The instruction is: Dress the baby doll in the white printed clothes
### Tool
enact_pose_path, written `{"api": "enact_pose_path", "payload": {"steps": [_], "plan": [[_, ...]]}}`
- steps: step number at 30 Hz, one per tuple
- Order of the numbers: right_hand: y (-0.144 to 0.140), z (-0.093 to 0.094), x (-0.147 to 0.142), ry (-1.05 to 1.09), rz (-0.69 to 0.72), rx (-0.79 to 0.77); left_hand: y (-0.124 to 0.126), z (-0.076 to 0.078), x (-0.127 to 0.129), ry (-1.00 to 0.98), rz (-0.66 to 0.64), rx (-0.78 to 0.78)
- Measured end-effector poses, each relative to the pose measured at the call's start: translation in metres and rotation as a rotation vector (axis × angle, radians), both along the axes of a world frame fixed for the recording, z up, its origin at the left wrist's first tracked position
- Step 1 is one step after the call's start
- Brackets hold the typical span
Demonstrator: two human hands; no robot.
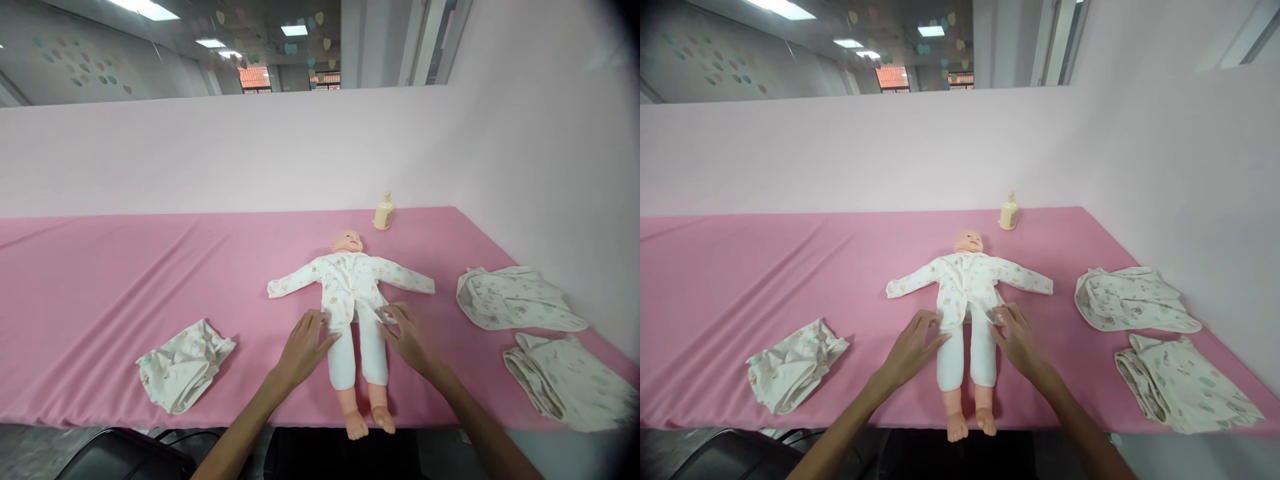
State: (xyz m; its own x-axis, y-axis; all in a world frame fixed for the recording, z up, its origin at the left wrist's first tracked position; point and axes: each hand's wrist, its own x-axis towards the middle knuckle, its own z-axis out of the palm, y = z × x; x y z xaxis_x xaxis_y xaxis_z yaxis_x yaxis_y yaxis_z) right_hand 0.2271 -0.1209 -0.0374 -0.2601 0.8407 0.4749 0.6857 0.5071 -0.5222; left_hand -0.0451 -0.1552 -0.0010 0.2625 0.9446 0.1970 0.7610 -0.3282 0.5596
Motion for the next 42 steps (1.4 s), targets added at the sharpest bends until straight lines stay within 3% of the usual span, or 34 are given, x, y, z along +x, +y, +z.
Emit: {"api": "enact_pose_path", "payload": {"steps": [3,8,12,18,21,25,31,35,39,42], "plan": [[-0.002,-0.004,0.013,0.059,0.058,-0.136,-0.001,-0.017,-0.006,0.046,0.041,0.060],[0.022,0.017,0.020,0.191,-0.015,-0.286,0.021,-0.043,-0.009,0.270,0.054,0.376],[0.071,0.030,0.015,0.252,-0.147,-0.208,0.061,-0.041,-0.010,0.359,0.106,0.478],[0.126,0.020,-0.002,0.214,-0.259,-0.145,0.129,-0.010,-0.011,0.266,0.272,0.341],[0.130,0.008,-0.006,0.176,-0.291,-0.171,0.144,-0.008,-0.006,0.200,0.295,0.224],[0.119,-0.004,-0.001,0.102,-0.305,-0.221,0.146,-0.013,-0.001,0.230,0.326,0.086],[0.092,-0.007,0.019,0.126,-0.112,-0.325,0.124,-0.016,-0.015,0.139,0.205,0.041],[0.082,-0.007,0.030,0.088,0.071,-0.466,0.109,-0.020,-0.025,-0.015,0.114,-0.072],[0.086,0.000,0.035,0.093,0.310,-0.619,0.109,-0.017,-0.029,-0.201,0.054,-0.228],[0.098,0.004,0.036,0.010,0.344,-0.585,0.116,-0.011,-0.032,-0.309,0.069,-0.289]]}}
